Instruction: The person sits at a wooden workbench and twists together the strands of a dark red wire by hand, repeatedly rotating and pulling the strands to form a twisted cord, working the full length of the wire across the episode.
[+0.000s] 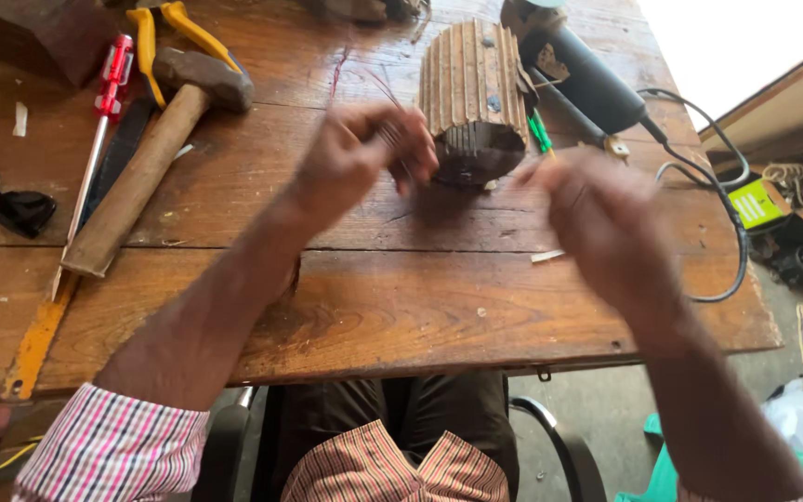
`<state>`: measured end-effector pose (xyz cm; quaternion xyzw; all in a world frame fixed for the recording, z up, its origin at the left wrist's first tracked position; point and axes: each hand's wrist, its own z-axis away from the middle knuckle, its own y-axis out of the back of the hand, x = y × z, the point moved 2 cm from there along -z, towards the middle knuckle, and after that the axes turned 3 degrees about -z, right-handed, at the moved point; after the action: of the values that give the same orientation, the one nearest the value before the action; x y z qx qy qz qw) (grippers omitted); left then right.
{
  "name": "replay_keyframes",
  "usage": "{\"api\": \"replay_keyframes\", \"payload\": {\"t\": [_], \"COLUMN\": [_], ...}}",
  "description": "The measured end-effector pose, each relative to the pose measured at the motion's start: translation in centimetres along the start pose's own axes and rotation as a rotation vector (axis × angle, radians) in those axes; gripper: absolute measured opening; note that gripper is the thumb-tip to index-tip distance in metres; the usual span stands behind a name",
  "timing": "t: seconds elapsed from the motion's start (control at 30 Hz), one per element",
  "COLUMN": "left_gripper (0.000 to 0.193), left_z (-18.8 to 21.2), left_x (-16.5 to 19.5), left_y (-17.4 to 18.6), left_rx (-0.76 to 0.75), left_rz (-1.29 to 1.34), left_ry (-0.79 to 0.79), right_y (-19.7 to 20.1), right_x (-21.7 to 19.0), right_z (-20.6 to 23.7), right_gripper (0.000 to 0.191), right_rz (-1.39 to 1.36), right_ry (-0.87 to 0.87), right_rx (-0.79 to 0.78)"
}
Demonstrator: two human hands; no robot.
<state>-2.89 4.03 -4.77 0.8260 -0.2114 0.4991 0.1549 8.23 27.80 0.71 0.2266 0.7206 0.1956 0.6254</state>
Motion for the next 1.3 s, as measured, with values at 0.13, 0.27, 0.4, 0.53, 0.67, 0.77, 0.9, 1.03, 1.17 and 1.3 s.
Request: {"api": "replay_keyframes", "payload": {"t": [0.13,0.27,0.4,0.53,0.67,0.77,0.9,1.03,1.17,1.3], "left_gripper": [0.028,0.031,0.030,0.026,0.029,0.023,0.030,0.030,0.026,0.024], "left_z": [-0.4,0.0,-0.3,-0.5,-0.1,-0.3,-0.7,-0.5,-0.5,-0.9], "left_x": [-0.1,-1.3,-1.3,-1.4,-2.0,-1.7,-1.0,-1.3,-1.3,-0.7], "left_y": [0.3,-0.8,0.2,-0.5,-1.8,-0.6,0.4,-0.3,0.5,2.3], "left_rx": [0.025,-0.030,0.080,0.018,-0.029,0.100,0.098,0.157,0.277,0.403], "left_rz": [-0.030,0.029,0.148,0.111,0.069,0.290,0.155,0.217,0.328,0.472], "left_ry": [-0.035,0.049,-0.036,-0.007,0.075,0.015,-0.038,0.008,0.085,0.093], "right_y": [-2.1,-2.7,-0.4,-3.0,-2.4,-0.5,-1.6,-3.4,-2.2,-1.1], "right_x": [-1.0,-0.7,0.8,1.0,1.9,2.9,4.3,6.3,7.0,6.6], "right_z": [0.4,2.6,0.2,0.3,1.7,0.0,-0.6,1.8,2.7,2.8], "right_gripper": [0.019,0.022,0.019,0.021,0.020,0.026,0.027,0.033,0.028,0.025], "right_rz": [0.721,0.057,-0.025,0.618,-0.454,-0.762,-0.063,-0.339,-0.767,-0.907], "right_ry": [0.361,0.579,0.223,0.678,0.388,0.125,0.104,-0.231,-0.380,-0.348], "right_rx": [-0.177,-0.515,-0.032,-0.206,-0.624,-0.280,-0.177,-0.490,-0.553,-0.499]}}
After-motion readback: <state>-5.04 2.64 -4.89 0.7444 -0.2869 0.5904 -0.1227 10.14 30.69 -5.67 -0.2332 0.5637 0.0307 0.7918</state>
